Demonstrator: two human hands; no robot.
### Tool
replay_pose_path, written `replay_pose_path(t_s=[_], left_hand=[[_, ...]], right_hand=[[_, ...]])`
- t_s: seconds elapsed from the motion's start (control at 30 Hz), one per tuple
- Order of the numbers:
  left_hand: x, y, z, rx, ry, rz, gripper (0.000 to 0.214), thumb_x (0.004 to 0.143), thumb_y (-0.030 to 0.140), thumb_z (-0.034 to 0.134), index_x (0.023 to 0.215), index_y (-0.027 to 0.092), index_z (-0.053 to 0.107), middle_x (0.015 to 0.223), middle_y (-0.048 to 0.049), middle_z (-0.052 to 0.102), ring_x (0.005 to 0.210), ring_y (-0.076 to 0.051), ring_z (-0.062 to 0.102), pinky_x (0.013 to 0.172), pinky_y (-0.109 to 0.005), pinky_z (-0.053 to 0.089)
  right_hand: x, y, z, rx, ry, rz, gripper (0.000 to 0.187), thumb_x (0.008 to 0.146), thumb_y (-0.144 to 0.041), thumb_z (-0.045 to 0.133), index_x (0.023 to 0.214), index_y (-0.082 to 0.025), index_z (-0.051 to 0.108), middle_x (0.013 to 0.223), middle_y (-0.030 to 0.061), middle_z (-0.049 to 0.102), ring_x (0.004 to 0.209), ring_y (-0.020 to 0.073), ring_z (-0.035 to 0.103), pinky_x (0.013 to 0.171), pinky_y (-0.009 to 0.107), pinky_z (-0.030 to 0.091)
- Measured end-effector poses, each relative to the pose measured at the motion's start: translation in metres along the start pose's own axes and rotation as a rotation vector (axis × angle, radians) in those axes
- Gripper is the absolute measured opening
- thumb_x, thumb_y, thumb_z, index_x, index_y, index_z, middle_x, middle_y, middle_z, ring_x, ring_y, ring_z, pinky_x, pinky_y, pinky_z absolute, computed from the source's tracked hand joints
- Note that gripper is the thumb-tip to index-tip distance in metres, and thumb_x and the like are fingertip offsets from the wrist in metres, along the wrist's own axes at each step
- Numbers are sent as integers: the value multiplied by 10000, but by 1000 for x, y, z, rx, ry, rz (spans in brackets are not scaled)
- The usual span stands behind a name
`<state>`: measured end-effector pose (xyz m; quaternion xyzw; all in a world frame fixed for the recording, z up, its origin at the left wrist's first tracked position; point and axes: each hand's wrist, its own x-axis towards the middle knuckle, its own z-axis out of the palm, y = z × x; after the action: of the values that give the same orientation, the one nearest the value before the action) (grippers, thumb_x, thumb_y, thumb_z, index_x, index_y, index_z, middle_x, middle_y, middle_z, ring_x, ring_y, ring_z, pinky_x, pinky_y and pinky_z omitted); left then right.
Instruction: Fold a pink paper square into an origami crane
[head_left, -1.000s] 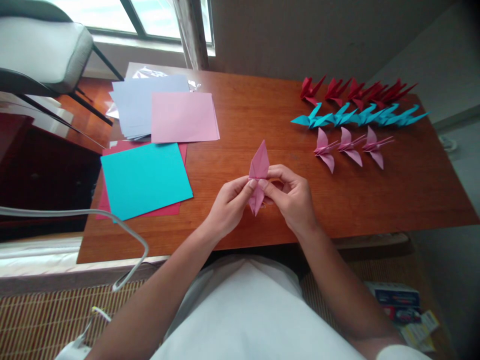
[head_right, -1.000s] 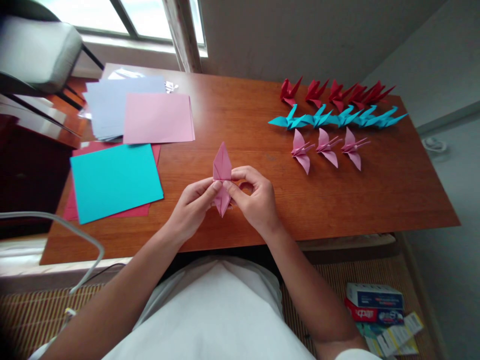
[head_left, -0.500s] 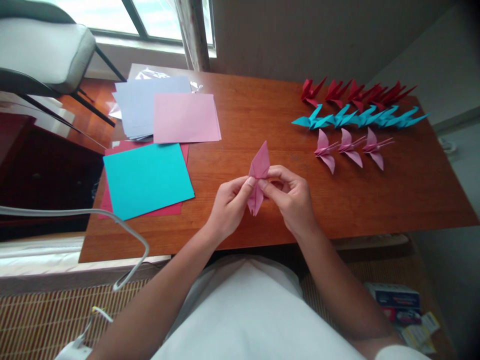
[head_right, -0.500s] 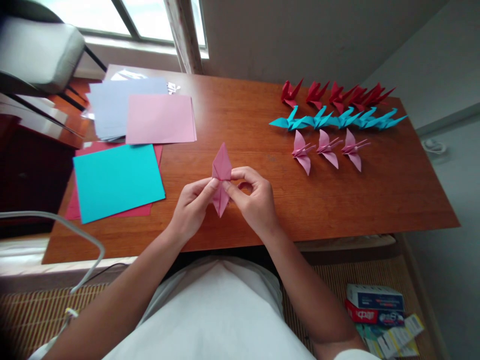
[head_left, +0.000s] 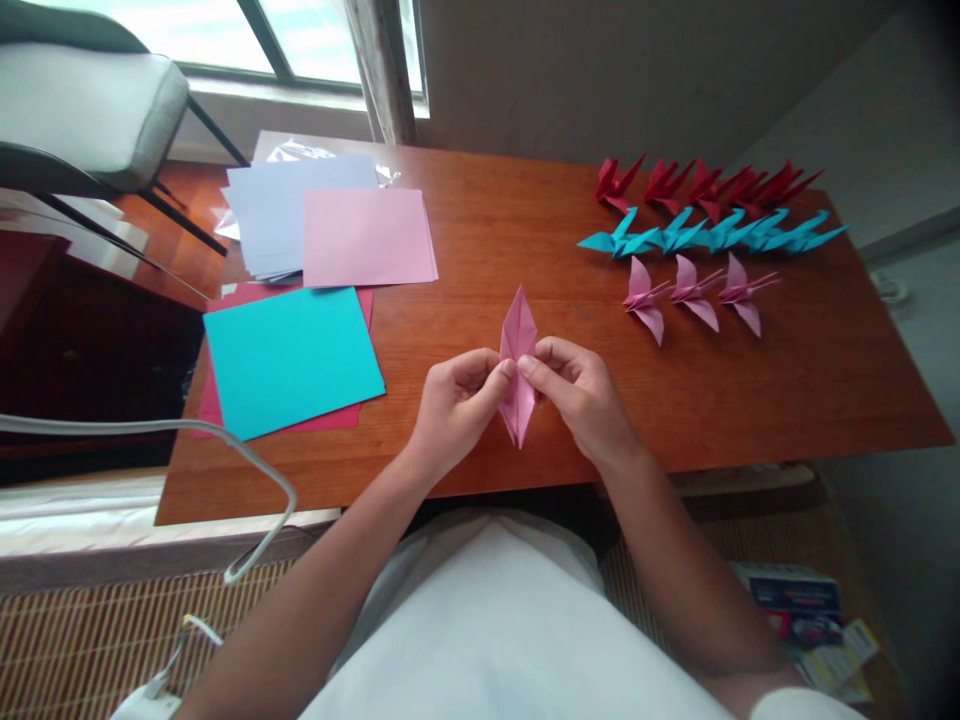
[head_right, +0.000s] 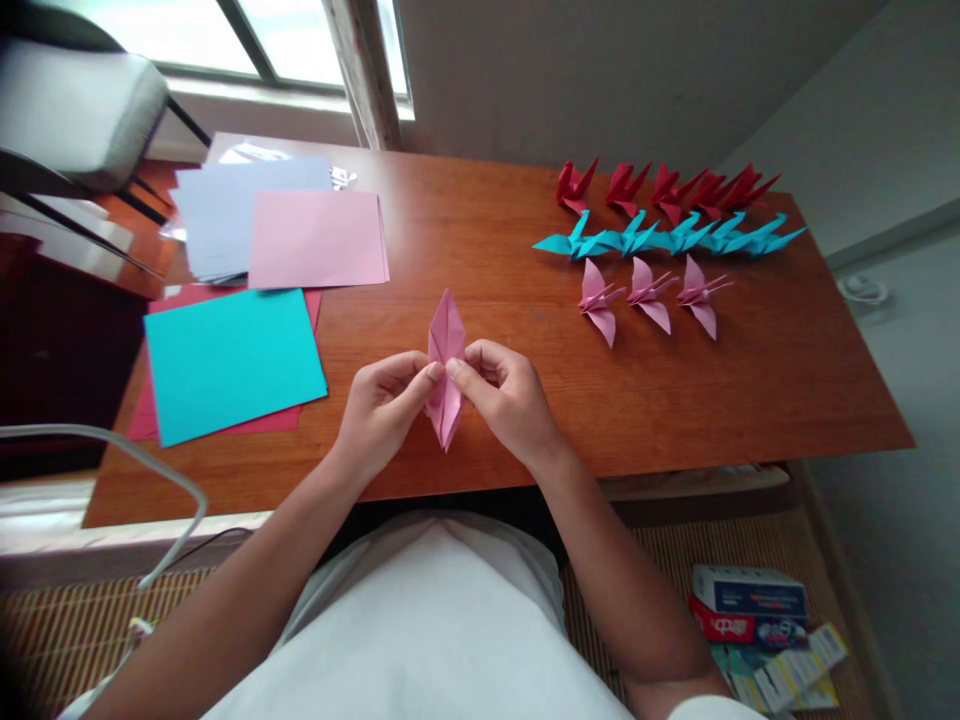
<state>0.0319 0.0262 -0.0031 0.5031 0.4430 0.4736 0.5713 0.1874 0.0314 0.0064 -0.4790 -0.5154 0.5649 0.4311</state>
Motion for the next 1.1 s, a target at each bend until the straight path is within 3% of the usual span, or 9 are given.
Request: replay_pose_path(t_s=[0.2, 0.4, 0.63, 0.77, 1.0, 1.1], left_hand=[[-2, 2, 0, -101, -9, -84, 494, 823, 510, 763, 559, 163, 532, 535, 40, 456, 508, -73, 363, 489, -223, 268], [1, 1, 1, -176, 4, -85, 406, 860, 491, 753, 675, 154, 625, 605, 26, 554, 542, -75, 439, 514, -199, 346], [1, -1, 0, -225, -147, -183, 422, 838, 550, 762, 806, 132, 712, 720, -36, 703, 625, -123, 619, 596, -222, 478], [1, -1, -2, -228, -203, -242, 374, 777, 490, 839, 844, 134, 748, 768, -61, 761, 640, -136, 669, 627, -230, 523], [0, -2, -2, -203, -212, -268, 335, 786, 458, 841, 803, 136, 750, 713, -59, 770, 605, -129, 682, 571, -205, 513], [0, -2, -2, -211, -243, -298, 332, 779, 448, 852, 813, 134, 748, 714, -63, 776, 598, -125, 683, 567, -197, 509]], right_hand=[[-5, 1, 7, 40, 4, -41, 374, 866, -487, 731, 684, -214, 552, 642, -49, 491, 594, 105, 439, 560, 253, 382], [-4, 4, 8, 39, 112, -62, 321, 865, -494, 742, 748, -221, 622, 656, -46, 556, 580, 104, 475, 567, 249, 425], [-4, 11, 7, -22, 264, -127, 331, 888, -477, 726, 726, -221, 592, 632, -47, 559, 545, 99, 469, 530, 246, 415], [-3, 12, 5, -41, 308, -154, 329, 896, -477, 711, 729, -225, 582, 653, -44, 551, 566, 102, 471, 540, 245, 413], [2, 4, -5, -49, 108, -102, 382, 873, -530, 725, 704, -216, 586, 645, -40, 530, 570, 104, 456, 537, 249, 395], [4, 3, -7, -75, 113, -115, 351, 856, -500, 756, 705, -207, 635, 642, -31, 570, 580, 113, 491, 537, 255, 399]])
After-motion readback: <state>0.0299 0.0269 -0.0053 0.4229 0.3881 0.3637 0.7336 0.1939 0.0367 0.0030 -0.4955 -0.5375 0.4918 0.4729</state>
